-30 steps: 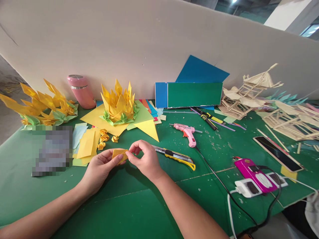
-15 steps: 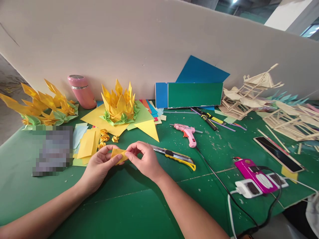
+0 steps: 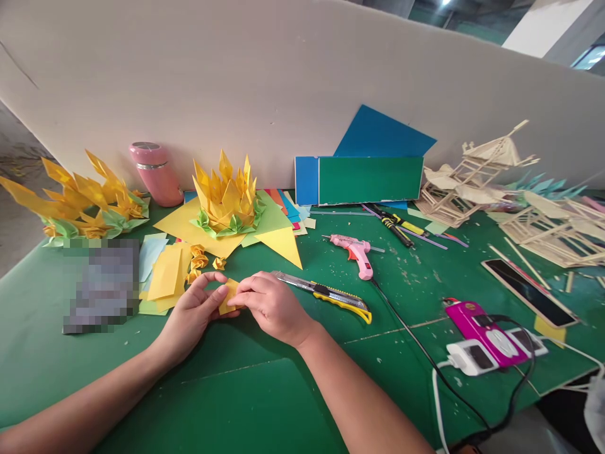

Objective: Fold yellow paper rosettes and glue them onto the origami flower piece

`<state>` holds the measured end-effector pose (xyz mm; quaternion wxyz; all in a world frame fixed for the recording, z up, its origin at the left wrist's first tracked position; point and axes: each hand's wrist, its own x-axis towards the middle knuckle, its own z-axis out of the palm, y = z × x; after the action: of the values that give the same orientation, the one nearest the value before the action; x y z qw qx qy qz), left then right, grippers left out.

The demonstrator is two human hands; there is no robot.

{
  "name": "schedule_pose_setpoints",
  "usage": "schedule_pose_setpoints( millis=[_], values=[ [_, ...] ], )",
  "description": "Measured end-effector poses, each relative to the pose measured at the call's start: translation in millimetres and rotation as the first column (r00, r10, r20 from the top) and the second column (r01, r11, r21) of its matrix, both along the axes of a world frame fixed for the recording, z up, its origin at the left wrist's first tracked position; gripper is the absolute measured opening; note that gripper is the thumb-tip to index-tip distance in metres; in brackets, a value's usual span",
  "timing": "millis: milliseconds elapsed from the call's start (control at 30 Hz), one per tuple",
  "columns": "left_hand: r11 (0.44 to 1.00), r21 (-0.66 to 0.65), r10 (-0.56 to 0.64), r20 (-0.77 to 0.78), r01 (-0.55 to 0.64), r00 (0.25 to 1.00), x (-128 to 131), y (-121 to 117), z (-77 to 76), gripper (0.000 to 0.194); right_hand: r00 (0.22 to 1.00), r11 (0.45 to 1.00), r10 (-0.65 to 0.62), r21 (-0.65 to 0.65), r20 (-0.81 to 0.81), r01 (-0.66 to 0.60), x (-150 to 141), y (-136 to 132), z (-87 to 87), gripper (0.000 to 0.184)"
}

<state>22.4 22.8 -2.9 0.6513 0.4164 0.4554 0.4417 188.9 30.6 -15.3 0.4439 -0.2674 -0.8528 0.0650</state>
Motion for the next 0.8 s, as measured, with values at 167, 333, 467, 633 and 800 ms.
schedule_pose_setpoints(
  millis=[167,333,467,633,800],
  values=[
    [1.0,0.005,0.003,-0.069,-0.002,0.998,0.5,-0.1,1.3,0.047,1.0,1.0,-0.008,0.0,0.003,0.008,1.4,0.0,-1.5,0.022],
    [0.998,0.054,-0.009,-0.143,0.016,0.99,0.4,-1.0,3.0,0.046,0.998,1.0,-0.015,-0.009,0.053,0.015,2.6,-1.1,-1.9,0.018],
    [0.999,0.046,-0.02,-0.164,0.028,0.986,-0.8,-2.7,4.4,0.038,0.998,0.998,0.01,-0.056,0.069,-0.007,2.9,-0.9,-0.6,0.02],
    [0.996,0.031,-0.086,-0.089,0.089,0.992,-2.6,-4.1,3.2,0.034,0.995,0.995,0.02,-0.098,0.097,-0.01,4.7,-0.4,1.8,0.016],
    [0.989,0.107,-0.087,-0.122,0.1,0.989,-4.4,-4.0,-2.4,0.037,0.993,0.984,-0.002,-0.174,0.116,0.023,5.2,-0.9,2.9,0.014]
  ],
)
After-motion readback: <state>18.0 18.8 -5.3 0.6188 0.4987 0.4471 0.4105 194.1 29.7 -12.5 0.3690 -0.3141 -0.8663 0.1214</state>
